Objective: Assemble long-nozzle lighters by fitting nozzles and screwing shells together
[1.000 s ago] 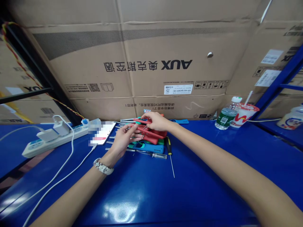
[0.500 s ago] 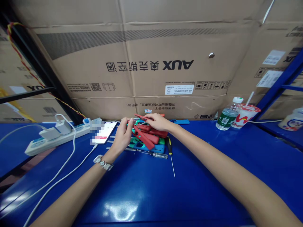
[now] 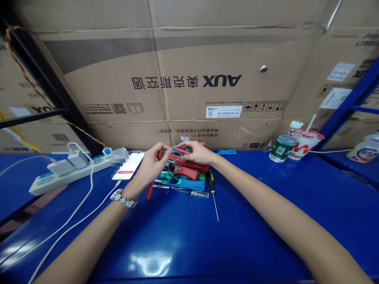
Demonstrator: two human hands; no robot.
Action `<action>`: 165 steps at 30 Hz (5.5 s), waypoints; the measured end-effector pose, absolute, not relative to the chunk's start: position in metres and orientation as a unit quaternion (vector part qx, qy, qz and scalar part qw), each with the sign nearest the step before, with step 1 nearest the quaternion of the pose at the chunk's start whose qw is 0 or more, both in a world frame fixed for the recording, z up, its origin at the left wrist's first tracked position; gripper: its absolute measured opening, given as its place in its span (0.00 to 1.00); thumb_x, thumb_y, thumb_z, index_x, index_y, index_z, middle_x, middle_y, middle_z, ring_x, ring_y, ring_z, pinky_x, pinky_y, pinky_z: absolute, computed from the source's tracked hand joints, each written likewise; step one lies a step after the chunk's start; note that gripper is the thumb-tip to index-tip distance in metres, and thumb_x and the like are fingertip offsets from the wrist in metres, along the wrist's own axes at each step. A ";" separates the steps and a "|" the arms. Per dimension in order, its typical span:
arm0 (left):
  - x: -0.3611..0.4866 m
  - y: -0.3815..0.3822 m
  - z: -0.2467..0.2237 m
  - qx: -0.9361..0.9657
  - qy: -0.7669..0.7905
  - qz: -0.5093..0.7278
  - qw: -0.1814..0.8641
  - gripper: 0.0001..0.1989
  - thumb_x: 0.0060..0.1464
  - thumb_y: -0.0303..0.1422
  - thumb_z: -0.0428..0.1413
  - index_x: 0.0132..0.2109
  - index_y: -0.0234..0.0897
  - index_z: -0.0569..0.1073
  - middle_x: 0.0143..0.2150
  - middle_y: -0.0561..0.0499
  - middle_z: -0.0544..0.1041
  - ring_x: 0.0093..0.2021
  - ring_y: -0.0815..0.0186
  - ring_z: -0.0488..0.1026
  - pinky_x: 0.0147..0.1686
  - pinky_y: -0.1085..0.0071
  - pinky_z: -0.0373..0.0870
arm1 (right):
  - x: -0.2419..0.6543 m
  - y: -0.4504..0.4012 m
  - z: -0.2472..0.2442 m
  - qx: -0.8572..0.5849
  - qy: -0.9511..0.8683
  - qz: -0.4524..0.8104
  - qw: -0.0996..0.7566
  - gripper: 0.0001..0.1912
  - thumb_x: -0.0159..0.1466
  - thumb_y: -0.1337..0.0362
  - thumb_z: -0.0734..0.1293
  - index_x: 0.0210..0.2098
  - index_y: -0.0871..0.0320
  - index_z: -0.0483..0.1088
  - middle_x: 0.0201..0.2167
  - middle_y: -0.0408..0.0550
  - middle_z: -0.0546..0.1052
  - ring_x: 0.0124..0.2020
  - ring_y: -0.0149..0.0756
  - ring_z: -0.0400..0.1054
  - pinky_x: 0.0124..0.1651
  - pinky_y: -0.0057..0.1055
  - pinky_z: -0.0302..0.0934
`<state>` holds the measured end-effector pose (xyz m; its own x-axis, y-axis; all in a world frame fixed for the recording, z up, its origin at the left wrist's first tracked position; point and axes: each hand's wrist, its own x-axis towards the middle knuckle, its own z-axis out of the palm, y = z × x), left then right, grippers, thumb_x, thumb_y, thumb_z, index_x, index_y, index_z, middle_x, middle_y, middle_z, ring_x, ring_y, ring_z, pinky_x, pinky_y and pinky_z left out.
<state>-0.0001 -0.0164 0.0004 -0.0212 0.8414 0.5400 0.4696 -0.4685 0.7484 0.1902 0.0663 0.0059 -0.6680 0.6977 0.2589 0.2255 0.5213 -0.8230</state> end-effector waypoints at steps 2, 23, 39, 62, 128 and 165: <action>-0.002 -0.016 0.001 0.729 0.503 0.445 0.131 0.03 0.54 0.30 0.63 0.37 0.41 0.77 0.23 0.56 0.68 0.24 0.65 0.64 0.30 0.72 0.59 | 0.189 0.064 0.007 -0.299 -0.806 0.418 0.295 0.18 0.59 0.71 0.70 0.50 0.59 0.74 0.42 0.49 0.80 0.39 0.36 0.74 0.43 0.34 0.70; -0.009 -0.005 -0.017 0.800 0.509 0.317 0.027 0.09 0.58 0.27 0.57 0.32 0.42 0.80 0.36 0.45 0.81 0.35 0.58 0.77 0.37 0.69 0.67 | 0.199 0.066 0.000 -0.338 -0.739 0.464 0.352 0.17 0.68 0.56 0.68 0.50 0.61 0.78 0.22 0.38 0.68 0.21 0.25 0.56 0.25 0.26 0.54; 0.033 -0.016 0.021 0.517 0.453 0.668 0.285 0.16 0.56 0.48 0.64 0.34 0.40 0.73 0.19 0.59 0.60 0.19 0.71 0.55 0.23 0.71 0.54 | 0.208 -0.003 -0.007 -0.283 -0.711 0.414 0.493 0.12 0.65 0.59 0.71 0.47 0.55 0.76 0.47 0.51 0.81 0.47 0.40 0.76 0.54 0.42 0.69; 0.158 0.035 -0.009 0.560 0.405 0.629 0.357 0.04 0.61 0.27 0.55 0.36 0.35 0.74 0.35 0.50 0.76 0.36 0.68 0.74 0.41 0.72 0.70 | 0.341 0.001 -0.023 -0.477 -0.812 0.097 0.322 0.12 0.62 0.70 0.70 0.45 0.58 0.75 0.42 0.49 0.81 0.41 0.39 0.74 0.46 0.37 0.64; -0.039 -0.055 -0.040 0.879 0.407 0.243 0.045 0.12 0.57 0.24 0.54 0.47 0.38 0.74 0.46 0.44 0.77 0.49 0.56 0.74 0.51 0.54 0.73 | 0.223 -0.044 -0.024 -0.441 -0.884 0.049 0.147 0.10 0.61 0.56 0.74 0.36 0.55 0.75 0.38 0.48 0.79 0.46 0.49 0.67 0.49 0.44 0.55; -0.051 -0.115 -0.037 0.885 0.393 0.241 0.065 0.10 0.69 0.36 0.51 0.47 0.39 0.76 0.49 0.46 0.78 0.50 0.59 0.75 0.54 0.56 0.73 | 0.231 -0.056 -0.036 -0.406 -0.896 0.058 0.168 0.03 0.66 0.65 0.71 0.40 0.56 0.74 0.41 0.48 0.80 0.48 0.44 0.71 0.48 0.39 0.55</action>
